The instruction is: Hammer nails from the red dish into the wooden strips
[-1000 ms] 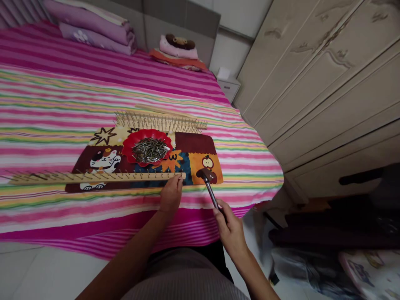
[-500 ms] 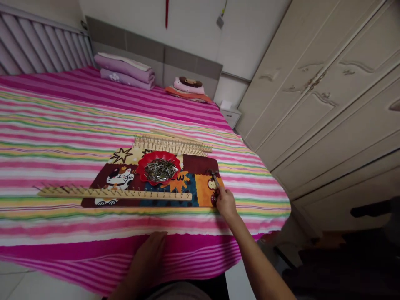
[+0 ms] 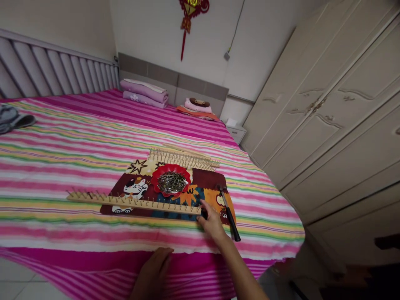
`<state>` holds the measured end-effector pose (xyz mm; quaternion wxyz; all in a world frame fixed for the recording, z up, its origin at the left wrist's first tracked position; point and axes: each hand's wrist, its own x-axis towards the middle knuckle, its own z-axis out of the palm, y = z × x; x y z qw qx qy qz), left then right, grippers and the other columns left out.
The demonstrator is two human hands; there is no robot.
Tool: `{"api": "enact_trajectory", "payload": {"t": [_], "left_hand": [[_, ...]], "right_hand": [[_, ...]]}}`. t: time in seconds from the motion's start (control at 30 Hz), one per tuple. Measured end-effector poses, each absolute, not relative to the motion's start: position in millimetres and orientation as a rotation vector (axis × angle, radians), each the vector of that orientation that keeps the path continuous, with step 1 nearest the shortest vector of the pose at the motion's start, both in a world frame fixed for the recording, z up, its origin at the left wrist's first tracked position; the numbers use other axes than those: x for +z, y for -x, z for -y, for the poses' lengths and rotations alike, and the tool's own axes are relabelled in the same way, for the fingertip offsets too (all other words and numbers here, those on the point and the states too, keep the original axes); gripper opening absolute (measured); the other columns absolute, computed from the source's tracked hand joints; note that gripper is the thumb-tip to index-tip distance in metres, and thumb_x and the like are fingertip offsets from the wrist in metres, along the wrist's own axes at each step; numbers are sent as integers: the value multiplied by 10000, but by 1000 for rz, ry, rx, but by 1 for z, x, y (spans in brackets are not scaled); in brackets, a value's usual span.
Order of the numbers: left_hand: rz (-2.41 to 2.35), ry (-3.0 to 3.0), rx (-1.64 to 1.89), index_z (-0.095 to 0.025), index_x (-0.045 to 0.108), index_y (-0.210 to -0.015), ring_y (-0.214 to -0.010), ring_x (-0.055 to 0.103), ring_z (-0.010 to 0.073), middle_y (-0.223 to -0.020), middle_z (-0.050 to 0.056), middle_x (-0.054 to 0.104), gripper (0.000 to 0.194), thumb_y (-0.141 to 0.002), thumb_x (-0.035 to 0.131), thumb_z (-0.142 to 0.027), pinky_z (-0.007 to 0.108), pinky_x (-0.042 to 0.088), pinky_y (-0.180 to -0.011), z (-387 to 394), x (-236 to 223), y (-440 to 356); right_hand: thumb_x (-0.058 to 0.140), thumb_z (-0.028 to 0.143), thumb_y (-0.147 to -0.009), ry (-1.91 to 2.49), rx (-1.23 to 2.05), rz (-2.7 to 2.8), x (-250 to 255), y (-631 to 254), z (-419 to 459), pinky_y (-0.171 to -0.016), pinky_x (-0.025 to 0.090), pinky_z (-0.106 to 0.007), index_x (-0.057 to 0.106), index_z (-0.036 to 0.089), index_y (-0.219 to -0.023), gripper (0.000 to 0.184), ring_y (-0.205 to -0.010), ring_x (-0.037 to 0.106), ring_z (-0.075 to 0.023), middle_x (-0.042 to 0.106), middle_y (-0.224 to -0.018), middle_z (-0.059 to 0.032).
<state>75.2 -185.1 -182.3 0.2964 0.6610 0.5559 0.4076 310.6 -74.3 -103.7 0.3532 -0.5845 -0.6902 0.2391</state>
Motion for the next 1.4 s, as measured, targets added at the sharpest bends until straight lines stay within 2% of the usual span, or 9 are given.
{"api": "enact_trajectory", "payload": {"t": [0.2, 0.27, 0.37, 0.47, 0.57, 0.7, 0.97, 1.27, 1.4], "left_hand": [[-1371, -1153, 1080, -216, 701, -898, -817, 679, 218, -884, 60, 728, 364, -646, 691, -477, 307, 559, -738, 178, -145, -72], [-1315, -875, 1101, -189, 681, -949, -774, 674, 224, -850, 62, 720, 474, -581, 750, -479, 324, 557, -695, 172, -135, -67], [-1180, -518, 1214, -181, 630, -1059, -849, 676, 229, -928, 74, 714, 551, -584, 785, -410, 345, 554, -740, 159, -123, -56], [-1038, -307, 1338, -187, 595, -1097, -915, 674, 231, -1021, 91, 701, 482, -651, 750, -283, 377, 548, -803, 145, -112, -43], [-978, -202, 1381, -154, 606, -1045, -936, 672, 222, -1034, 118, 692, 287, -764, 627, -209, 364, 548, -804, 134, -100, -35], [-941, -111, 1371, -145, 610, -996, -924, 675, 200, -1018, 118, 688, 184, -842, 516, -184, 343, 549, -806, 131, -91, -35], [-990, -64, 1368, -161, 592, -981, -895, 667, 181, -1031, 106, 671, 163, -854, 493, -190, 362, 539, -825, 133, -92, -33], [-982, -81, 1300, -167, 588, -913, -807, 670, 175, -893, 62, 663, 93, -847, 530, -199, 360, 556, -763, 131, -95, -35], [-894, -153, 1280, -177, 603, -942, -817, 668, 179, -902, 57, 678, 136, -812, 588, -212, 359, 560, -762, 133, -96, -34]], "right_hand": [[610, 160, -662, 1482, 580, 1740, -103, -307, 74, -849, 486, -340, 632, 237, -1198, 541, -887, 613, -203, 688, -978, -41], [606, 167, -658, 1468, 598, 1736, -99, -306, 77, -807, 498, -318, 647, 230, -1170, 518, -842, 612, -189, 687, -944, -34], [603, 206, -677, 1414, 670, 1698, -92, -307, 89, -735, 509, -285, 649, 217, -1156, 481, -785, 606, -168, 678, -942, -30], [622, 269, -695, 1403, 748, 1606, -85, -309, 107, -669, 501, -272, 666, 197, -1114, 427, -706, 589, -163, 651, -811, -14], [646, 332, -690, 1424, 805, 1527, -83, -313, 125, -617, 484, -267, 678, 180, -1069, 409, -627, 558, -160, 583, -666, 15], [685, 400, -662, 1437, 907, 1433, -85, -315, 145, -581, 465, -263, 682, 178, -1025, 425, -598, 528, -154, 547, -650, 21], [726, 397, -638, 1445, 1058, 1326, -84, -332, 169, -585, 437, -269, 695, 203, -967, 384, -604, 490, -156, 468, -618, 40], [730, 401, -658, 1472, 1080, 1331, -78, -353, 190, -667, 466, -304, 703, 239, -970, 352, -676, 536, -193, 572, -702, 2], [749, 388, -640, 1461, 1084, 1316, -73, -355, 193, -657, 474, -299, 708, 252, -954, 345, -671, 554, -194, 607, -719, 0]]}}
